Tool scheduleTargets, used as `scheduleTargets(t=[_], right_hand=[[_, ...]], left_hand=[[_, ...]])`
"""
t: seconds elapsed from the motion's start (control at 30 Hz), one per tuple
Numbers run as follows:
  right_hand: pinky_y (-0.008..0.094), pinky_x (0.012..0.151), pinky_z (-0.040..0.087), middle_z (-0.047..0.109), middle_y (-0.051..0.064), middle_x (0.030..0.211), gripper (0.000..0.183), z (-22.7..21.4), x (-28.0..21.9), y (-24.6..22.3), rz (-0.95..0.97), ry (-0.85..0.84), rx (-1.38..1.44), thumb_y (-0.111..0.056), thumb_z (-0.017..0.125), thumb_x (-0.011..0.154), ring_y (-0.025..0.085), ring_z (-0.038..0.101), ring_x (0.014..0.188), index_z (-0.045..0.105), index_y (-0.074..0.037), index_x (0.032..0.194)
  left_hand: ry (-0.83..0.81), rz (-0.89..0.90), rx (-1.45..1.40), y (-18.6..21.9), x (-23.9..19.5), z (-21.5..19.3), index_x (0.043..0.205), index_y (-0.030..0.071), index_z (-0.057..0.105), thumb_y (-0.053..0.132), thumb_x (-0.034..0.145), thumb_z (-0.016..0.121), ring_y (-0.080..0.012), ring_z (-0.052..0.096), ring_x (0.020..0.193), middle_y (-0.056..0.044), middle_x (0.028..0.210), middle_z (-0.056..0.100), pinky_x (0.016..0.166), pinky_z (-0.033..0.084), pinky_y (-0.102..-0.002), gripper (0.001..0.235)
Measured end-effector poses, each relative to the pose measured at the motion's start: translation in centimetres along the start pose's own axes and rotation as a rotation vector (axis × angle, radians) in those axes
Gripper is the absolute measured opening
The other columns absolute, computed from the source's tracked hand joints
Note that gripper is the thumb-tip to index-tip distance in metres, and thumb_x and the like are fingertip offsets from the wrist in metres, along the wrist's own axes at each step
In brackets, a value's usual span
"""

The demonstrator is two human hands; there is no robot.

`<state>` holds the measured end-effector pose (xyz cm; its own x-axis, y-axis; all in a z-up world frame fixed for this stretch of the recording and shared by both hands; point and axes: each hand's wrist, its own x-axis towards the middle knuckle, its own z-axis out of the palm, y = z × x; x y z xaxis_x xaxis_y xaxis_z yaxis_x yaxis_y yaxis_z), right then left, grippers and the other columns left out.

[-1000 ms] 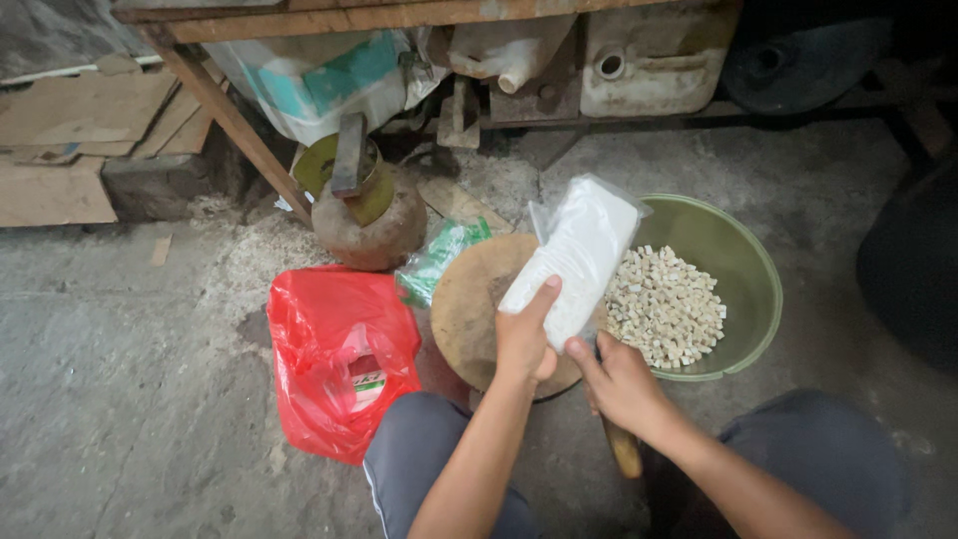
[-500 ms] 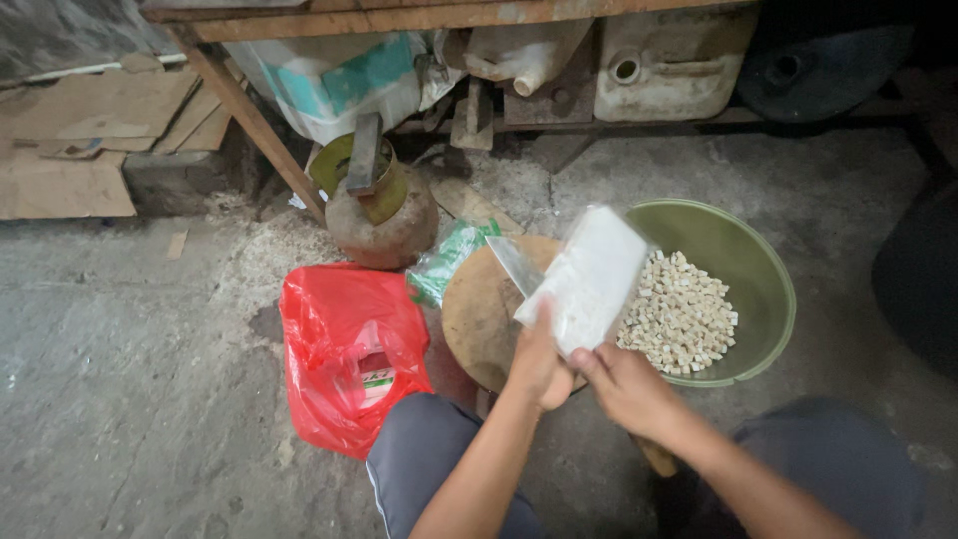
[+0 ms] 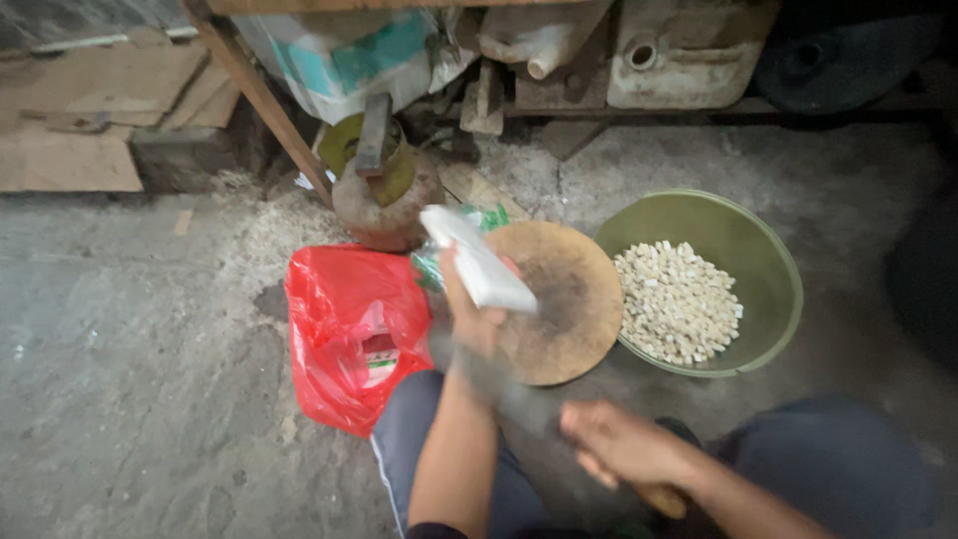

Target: The person unpacks blocks of white tofu from plastic bags and cuts them into small cubes on a round wooden cutting board. The diced tofu is then transferred into a green plastic basin.

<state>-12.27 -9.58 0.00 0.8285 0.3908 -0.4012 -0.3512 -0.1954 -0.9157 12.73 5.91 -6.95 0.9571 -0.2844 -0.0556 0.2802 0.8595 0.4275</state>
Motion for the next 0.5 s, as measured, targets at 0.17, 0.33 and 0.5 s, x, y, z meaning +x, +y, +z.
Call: scheduleTargets(t=[0.17,0.33,0.5], right_hand=[[0.023,0.049,0.040,0.054,-0.003,0.062,0.024,-1.9,-2.7,1.4,0.366,0.009,0.391,-0.031,0.054,0.104,0.005,0.049,0.053,0.070,-0.020,0.117],[0.035,0.061,0.056,0.063,0.010,0.070,0.053,-10.3,1.1,3.3,0.004,0.420,-0.162,-0.047,0.038,0.112,0.020,0.064,0.063,0.061,-0.002,0.097],[0.054,0.091,0.052,0.061,0.030,0.116,0.051,-10.5,11.0,7.7,0.028,0.781,-0.993,-0.017,0.053,0.092,0.046,0.063,0.104,0.052,-0.003,0.141]], left_hand=[[-0.193,0.026,-0.398,5.2,-3.4,3.9,0.122,0.000,0.060,0.058,0.079,0.064,-0.0295,0.064,0.099,-0.017,0.109,0.066,0.088,0.054,-0.043,0.073],[-0.062,0.032,-0.258,8.2,-6.0,4.3,0.129,0.004,0.060,0.051,0.084,0.062,-0.0283,0.065,0.103,-0.015,0.113,0.067,0.091,0.054,-0.043,0.065],[-0.012,0.022,-0.128,7.5,-6.0,0.5,0.130,0.003,0.060,0.042,0.090,0.063,-0.0295,0.068,0.098,-0.015,0.111,0.069,0.085,0.057,-0.044,0.057]])
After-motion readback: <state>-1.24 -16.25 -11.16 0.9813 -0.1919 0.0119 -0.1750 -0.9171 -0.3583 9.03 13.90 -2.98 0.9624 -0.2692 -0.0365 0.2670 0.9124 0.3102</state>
